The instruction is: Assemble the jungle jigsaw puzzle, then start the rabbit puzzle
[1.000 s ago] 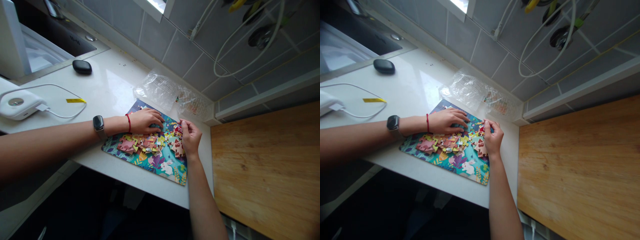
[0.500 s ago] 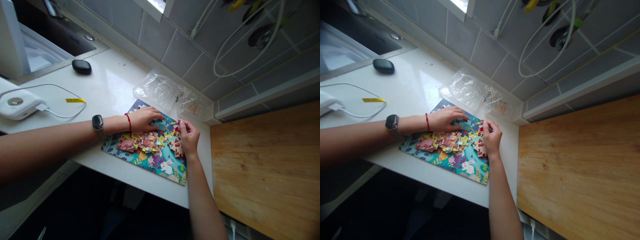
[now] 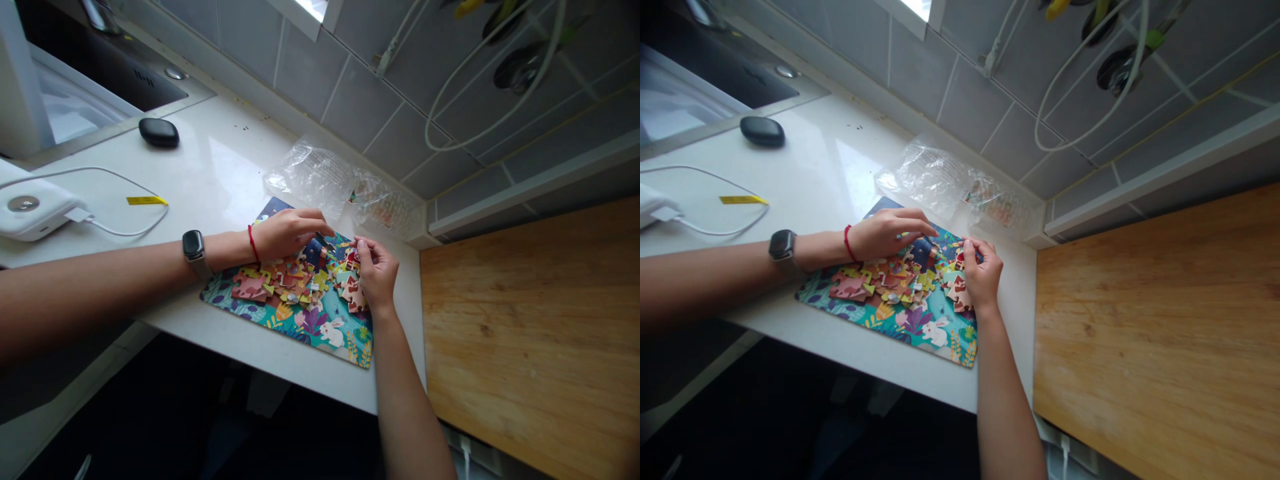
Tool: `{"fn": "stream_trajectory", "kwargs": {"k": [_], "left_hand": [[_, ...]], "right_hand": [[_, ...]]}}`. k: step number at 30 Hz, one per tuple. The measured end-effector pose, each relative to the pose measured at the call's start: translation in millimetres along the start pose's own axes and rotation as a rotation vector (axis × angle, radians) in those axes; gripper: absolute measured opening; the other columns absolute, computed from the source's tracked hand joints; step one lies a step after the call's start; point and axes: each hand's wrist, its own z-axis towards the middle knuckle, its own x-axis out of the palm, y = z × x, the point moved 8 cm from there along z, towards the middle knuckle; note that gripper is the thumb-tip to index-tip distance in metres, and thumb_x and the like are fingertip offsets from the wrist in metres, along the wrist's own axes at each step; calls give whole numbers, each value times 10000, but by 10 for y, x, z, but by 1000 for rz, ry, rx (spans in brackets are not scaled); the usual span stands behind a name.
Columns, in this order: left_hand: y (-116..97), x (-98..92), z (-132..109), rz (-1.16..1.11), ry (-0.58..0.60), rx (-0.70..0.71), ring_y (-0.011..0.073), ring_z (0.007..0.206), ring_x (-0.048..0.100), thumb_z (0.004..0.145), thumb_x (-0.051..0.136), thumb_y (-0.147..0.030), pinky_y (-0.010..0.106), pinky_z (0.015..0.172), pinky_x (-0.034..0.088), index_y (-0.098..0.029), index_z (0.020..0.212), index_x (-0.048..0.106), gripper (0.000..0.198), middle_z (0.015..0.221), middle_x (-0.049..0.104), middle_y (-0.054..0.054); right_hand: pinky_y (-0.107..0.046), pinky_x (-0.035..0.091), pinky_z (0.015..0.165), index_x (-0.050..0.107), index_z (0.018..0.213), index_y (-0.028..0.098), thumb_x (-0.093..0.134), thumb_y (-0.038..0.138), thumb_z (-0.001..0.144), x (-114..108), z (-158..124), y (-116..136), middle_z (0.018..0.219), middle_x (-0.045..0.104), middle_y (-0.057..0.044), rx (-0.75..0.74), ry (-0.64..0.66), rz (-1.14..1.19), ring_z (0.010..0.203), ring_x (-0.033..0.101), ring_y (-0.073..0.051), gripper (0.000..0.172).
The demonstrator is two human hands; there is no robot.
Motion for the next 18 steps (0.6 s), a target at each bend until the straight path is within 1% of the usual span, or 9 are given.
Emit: {"fn": "stream_trajectory", "kwargs": {"k": [2,4,6,8,11,13,15,17,18], "left_hand": [[32,1,-1,16,-3,-17,176,929,731,1046,480,-210,295,857,583,-220,1139,786,319,1039,767,77],[58,56,-7,30,58,-28,191,931,746,1053,529,-300,310,856,589,-231,1129,798,288,1035,788,77],[45,135,-17,6,159,-9,214,972,757,1049,568,-401,336,890,595,-244,1214,784,314,1079,802,86],[8,173,-26,-49,233,20,225,1007,762,1072,523,-454,352,922,597,-241,1356,723,407,1129,803,103],[13,101,-11,-84,221,10,230,1108,745,1121,383,-457,361,987,580,-211,1477,633,500,1264,769,131],[83,39,2,-62,202,-25,244,1278,675,1129,333,-477,387,1100,525,-207,1516,591,538,1417,697,127],[203,9,6,-22,211,-79,262,1442,548,1134,281,-503,441,1220,419,-219,1552,545,570,1528,618,92],[332,1,5,17,220,-132,267,1512,465,1137,211,-526,488,1277,334,-229,1547,548,608,1547,604,57],[383,-1,5,28,216,-149,263,1511,466,1137,174,-536,497,1285,320,-228,1522,577,637,1527,623,49]], "right_hand": [[-384,577,923,822,1024,236,631,496,988,3,0,18,1011,806,-67,-5,1,-5,979,739,-247,325],[-386,577,925,821,1023,234,630,494,988,8,3,27,1010,807,-67,-8,5,-3,977,739,-246,324],[-390,578,922,819,1022,233,630,497,985,14,7,29,1005,808,-69,-8,10,-1,973,738,-246,327],[-394,579,923,819,1023,233,630,502,982,17,10,28,1000,808,-69,-7,15,-4,969,737,-248,331],[-398,580,926,820,1015,230,633,505,979,7,12,33,993,808,-69,-5,6,-3,969,739,-252,335],[-397,583,919,821,996,233,636,502,978,3,11,42,986,808,-67,-8,1,4,968,741,-254,327],[-398,584,916,823,978,244,643,495,977,5,9,54,978,811,-62,-15,3,9,963,741,-255,310],[-405,580,927,825,971,252,650,483,976,3,8,71,969,812,-58,-25,2,9,956,740,-256,289],[-410,575,937,825,969,254,653,474,976,-2,8,86,965,813,-57,-32,0,5,956,738,-257,280]]}}
